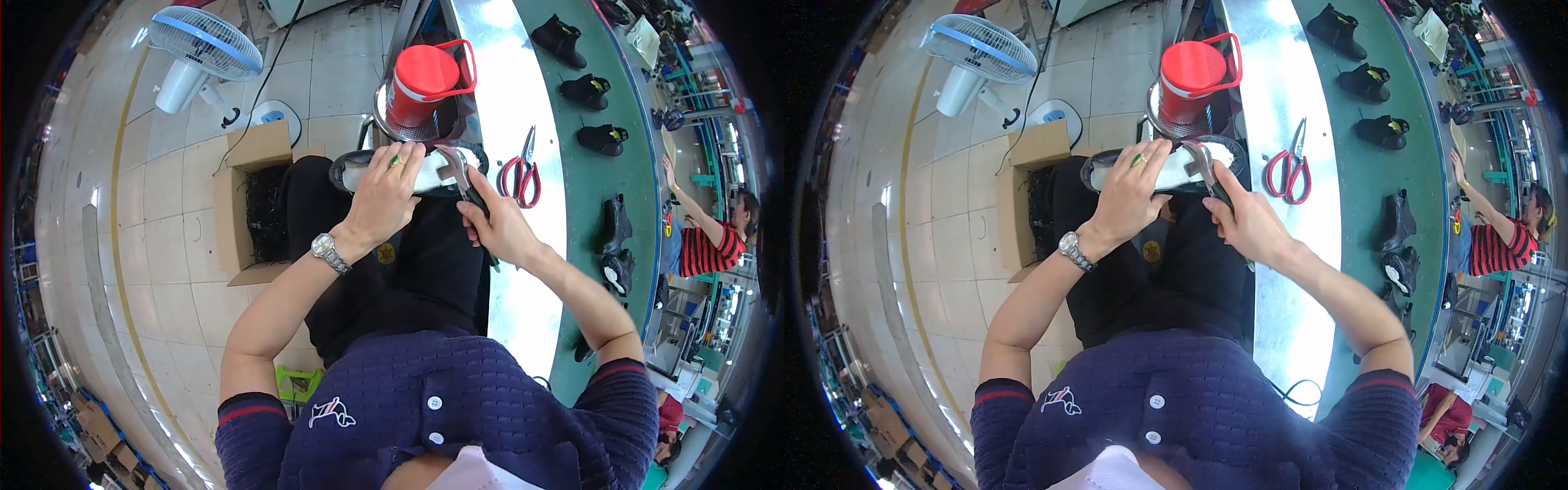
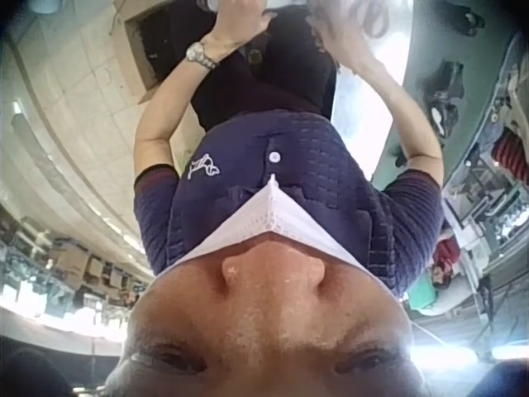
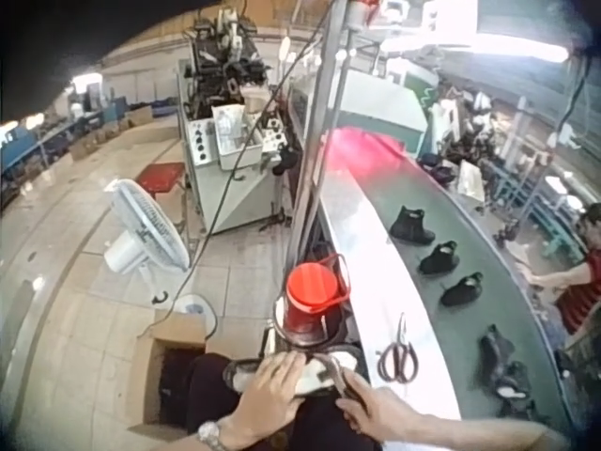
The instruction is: Assembling and trimming shoe components at a manufacturing station.
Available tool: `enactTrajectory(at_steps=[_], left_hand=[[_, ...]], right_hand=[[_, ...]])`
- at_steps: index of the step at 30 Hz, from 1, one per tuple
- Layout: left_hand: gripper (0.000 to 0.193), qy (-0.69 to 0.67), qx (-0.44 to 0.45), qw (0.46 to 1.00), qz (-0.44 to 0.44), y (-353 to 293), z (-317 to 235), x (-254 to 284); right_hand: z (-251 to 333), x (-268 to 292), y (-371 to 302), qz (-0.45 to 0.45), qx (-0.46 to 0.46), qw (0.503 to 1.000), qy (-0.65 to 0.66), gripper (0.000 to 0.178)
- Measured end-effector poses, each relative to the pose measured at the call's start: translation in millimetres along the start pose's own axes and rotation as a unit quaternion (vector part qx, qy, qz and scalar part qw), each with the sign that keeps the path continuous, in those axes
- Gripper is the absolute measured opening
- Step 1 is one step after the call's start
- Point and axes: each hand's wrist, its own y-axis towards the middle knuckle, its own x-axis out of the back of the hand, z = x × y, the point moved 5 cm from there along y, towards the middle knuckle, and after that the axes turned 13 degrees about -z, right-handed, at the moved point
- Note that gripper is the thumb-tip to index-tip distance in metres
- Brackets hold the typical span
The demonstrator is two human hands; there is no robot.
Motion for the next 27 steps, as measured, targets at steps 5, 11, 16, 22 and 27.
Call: enactTrajectory(at_steps=[5, 11, 16, 22, 27], left_hand=[[0.068, 0.072, -0.085, 0.994, -0.011, -10.8, 4.1, -2.6], [0.061, 0.174, -0.136, 0.975, -0.031, -12.2, 4.2, -10.9], [0.065, 0.190, -0.110, 0.975, -0.037, -14.0, 7.4, -12.6], [0.065, 0.196, -0.102, 0.974, -0.045, -7.4, 5.3, -11.6], [0.063, 0.202, -0.099, 0.973, -0.059, -5.3, -2.5, -15.2]], right_hand=[[4.5, 15.8, 13.1, -0.003, 0.044, 0.996, -0.075, 0.052], [51.7, 33.1, 30.8, -0.206, 0.043, 0.978, 0.003, 0.055], [49.9, 28.8, 46.0, -0.062, 0.097, 0.979, -0.171, 0.051], [29.4, 20.9, 60.7, -0.044, 0.126, 0.962, -0.238, 0.054], [25.5, 14.4, 53.4, -0.155, 0.113, 0.975, -0.114, 0.053]])
